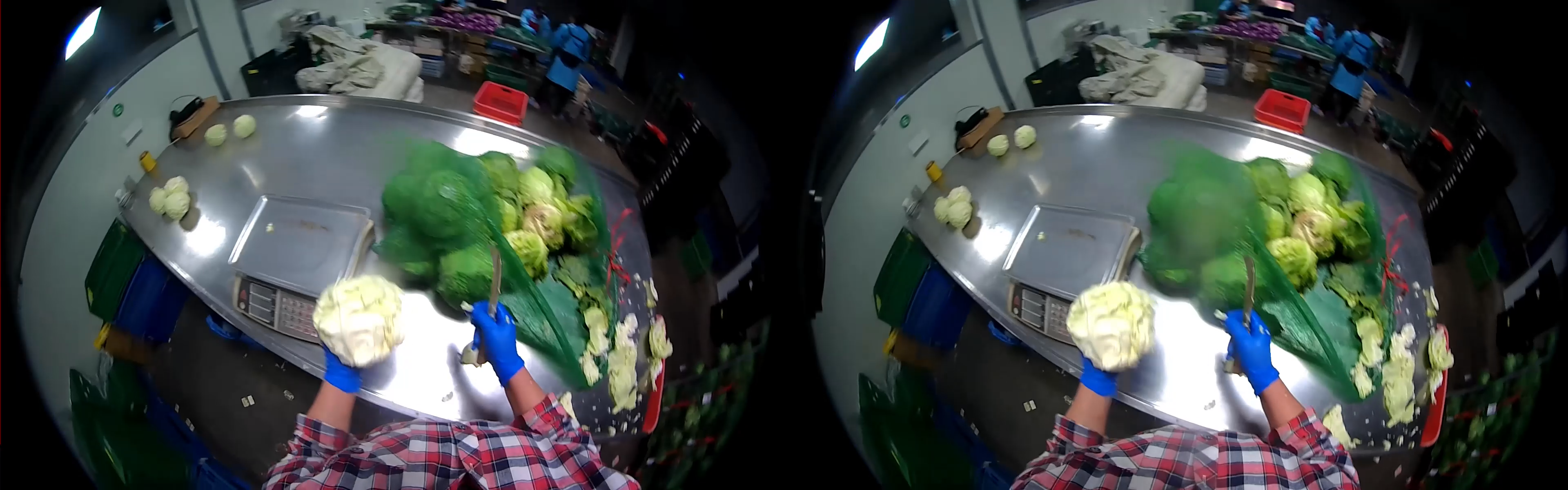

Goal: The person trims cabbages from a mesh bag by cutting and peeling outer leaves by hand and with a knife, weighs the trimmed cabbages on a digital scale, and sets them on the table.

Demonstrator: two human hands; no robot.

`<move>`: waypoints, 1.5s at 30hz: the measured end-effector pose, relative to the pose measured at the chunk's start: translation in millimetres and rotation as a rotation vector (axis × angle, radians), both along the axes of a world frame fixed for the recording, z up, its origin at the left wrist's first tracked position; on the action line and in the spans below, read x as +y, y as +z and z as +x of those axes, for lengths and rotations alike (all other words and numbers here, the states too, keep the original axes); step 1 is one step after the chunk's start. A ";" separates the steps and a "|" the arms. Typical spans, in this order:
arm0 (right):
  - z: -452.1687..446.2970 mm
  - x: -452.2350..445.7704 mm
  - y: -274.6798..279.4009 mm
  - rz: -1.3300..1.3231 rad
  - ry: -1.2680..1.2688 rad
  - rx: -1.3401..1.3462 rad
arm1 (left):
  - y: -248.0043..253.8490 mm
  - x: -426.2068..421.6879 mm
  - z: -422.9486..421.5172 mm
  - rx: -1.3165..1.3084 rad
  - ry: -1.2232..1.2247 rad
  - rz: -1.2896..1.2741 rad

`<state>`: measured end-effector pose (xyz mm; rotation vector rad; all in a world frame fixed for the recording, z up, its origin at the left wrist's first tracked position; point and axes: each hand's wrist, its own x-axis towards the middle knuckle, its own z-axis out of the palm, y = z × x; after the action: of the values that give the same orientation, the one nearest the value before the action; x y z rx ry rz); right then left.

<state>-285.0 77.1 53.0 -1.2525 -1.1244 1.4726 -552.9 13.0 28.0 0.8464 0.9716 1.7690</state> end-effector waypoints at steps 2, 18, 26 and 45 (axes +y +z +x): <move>-0.8 -9.8 -1.8 -0.047 0.077 -0.010 | 16.7 9.1 -55.5 -0.330 0.000 0.012; 42.0 -57.1 -65.1 -0.124 0.215 -0.305 | 41.0 41.2 -97.7 1.156 0.862 -0.152; 57.0 -70.3 -87.0 -0.179 0.197 -0.330 | -38.0 -41.9 -0.6 1.081 0.606 -0.193; 7.5 -79.2 -60.6 -0.349 0.246 -0.303 | 71.5 32.2 -61.6 1.552 0.525 -0.338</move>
<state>-277.5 -2.1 -7.6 -1.6685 -1.2923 1.7593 -614.5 45.2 99.5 1.8695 2.5441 0.9685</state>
